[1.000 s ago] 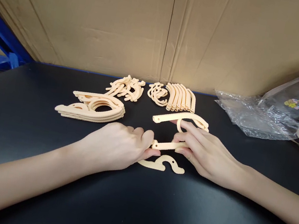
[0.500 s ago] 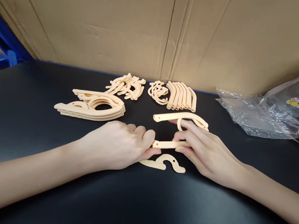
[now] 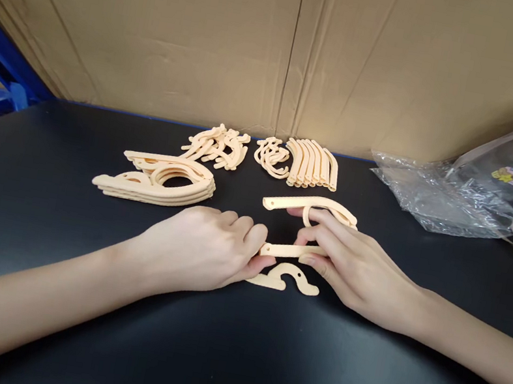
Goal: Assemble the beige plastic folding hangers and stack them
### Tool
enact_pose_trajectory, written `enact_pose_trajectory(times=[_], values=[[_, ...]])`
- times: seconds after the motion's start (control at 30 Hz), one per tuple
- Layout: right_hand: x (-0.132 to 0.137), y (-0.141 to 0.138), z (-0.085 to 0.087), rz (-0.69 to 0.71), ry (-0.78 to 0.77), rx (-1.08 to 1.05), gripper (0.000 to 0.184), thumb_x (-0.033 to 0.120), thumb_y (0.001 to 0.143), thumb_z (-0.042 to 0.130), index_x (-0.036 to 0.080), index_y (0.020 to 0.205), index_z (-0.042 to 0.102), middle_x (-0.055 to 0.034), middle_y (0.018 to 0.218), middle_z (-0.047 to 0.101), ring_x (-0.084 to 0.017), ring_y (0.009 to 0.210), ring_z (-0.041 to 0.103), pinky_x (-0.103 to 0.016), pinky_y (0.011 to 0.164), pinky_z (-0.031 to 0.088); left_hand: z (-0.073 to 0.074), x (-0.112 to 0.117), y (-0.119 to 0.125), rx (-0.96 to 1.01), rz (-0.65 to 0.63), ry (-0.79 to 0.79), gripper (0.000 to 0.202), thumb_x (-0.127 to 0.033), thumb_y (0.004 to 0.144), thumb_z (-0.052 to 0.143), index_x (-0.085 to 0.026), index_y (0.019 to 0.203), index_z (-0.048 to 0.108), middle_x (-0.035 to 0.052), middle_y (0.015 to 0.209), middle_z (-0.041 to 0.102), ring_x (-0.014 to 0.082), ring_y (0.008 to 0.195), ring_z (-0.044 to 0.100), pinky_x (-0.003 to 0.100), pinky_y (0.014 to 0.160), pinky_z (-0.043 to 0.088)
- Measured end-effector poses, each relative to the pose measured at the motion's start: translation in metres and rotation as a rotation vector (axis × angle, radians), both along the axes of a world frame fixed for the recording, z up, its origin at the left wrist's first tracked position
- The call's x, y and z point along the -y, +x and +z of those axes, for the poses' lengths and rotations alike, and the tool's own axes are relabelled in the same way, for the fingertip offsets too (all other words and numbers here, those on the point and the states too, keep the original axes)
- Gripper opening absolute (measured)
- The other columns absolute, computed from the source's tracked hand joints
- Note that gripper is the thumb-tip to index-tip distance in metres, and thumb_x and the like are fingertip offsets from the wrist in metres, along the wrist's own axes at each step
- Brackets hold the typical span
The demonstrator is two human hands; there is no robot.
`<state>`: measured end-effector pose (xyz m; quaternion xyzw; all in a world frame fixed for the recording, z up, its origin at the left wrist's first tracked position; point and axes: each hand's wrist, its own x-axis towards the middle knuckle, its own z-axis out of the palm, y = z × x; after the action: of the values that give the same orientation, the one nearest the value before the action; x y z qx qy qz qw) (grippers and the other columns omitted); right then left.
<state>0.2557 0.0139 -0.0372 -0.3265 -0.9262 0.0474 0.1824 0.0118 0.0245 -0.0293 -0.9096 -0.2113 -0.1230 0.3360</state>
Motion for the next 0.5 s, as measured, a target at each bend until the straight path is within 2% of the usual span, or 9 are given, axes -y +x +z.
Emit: enact_pose_trajectory(times=[0.17, 0.33, 0.5], values=[[0.0018, -0.0005, -0.0008, -0.002, 0.015, 0.012, 0.023, 0.025, 0.104, 0.035, 0.016, 0.1, 0.055, -0.0149, 0.116, 0.06, -0.029, 0.11, 0.064, -0.039, 0.074, 0.06, 0.0006, 0.0012, 0.0, 0.009, -0.008, -0.02, 0.041, -0.03, 0.102, 0.035, -0.019, 0.066, 0.049, -0.0031, 0.051, 0.049, 0.015, 0.041, 0.052, 0.03, 0.042, 0.028], [0.0003, 0.0001, -0.0027, 0.02, 0.059, -0.009, 0.023, 0.025, 0.104, 0.035, 0.015, 0.101, 0.056, -0.016, 0.117, 0.061, -0.028, 0.109, 0.065, -0.038, 0.073, 0.06, 0.0016, 0.0015, 0.0, 0.025, -0.017, -0.035, 0.04, -0.029, 0.102, 0.035, -0.018, 0.067, 0.051, -0.0029, 0.05, 0.049, 0.0147, 0.041, 0.051, 0.031, 0.042, 0.028], [-0.0019, 0.0039, -0.0053, -0.005, 0.117, -0.063, 0.022, 0.028, 0.104, 0.039, 0.017, 0.102, 0.057, -0.0136, 0.112, 0.063, -0.025, 0.1, 0.067, -0.031, 0.066, 0.058, 0.0041, 0.0013, 0.0008, 0.072, -0.005, -0.046, 0.028, -0.024, 0.095, 0.042, -0.018, 0.07, 0.054, -0.0009, 0.059, 0.054, 0.0159, 0.054, 0.056, 0.03, 0.045, 0.034]])
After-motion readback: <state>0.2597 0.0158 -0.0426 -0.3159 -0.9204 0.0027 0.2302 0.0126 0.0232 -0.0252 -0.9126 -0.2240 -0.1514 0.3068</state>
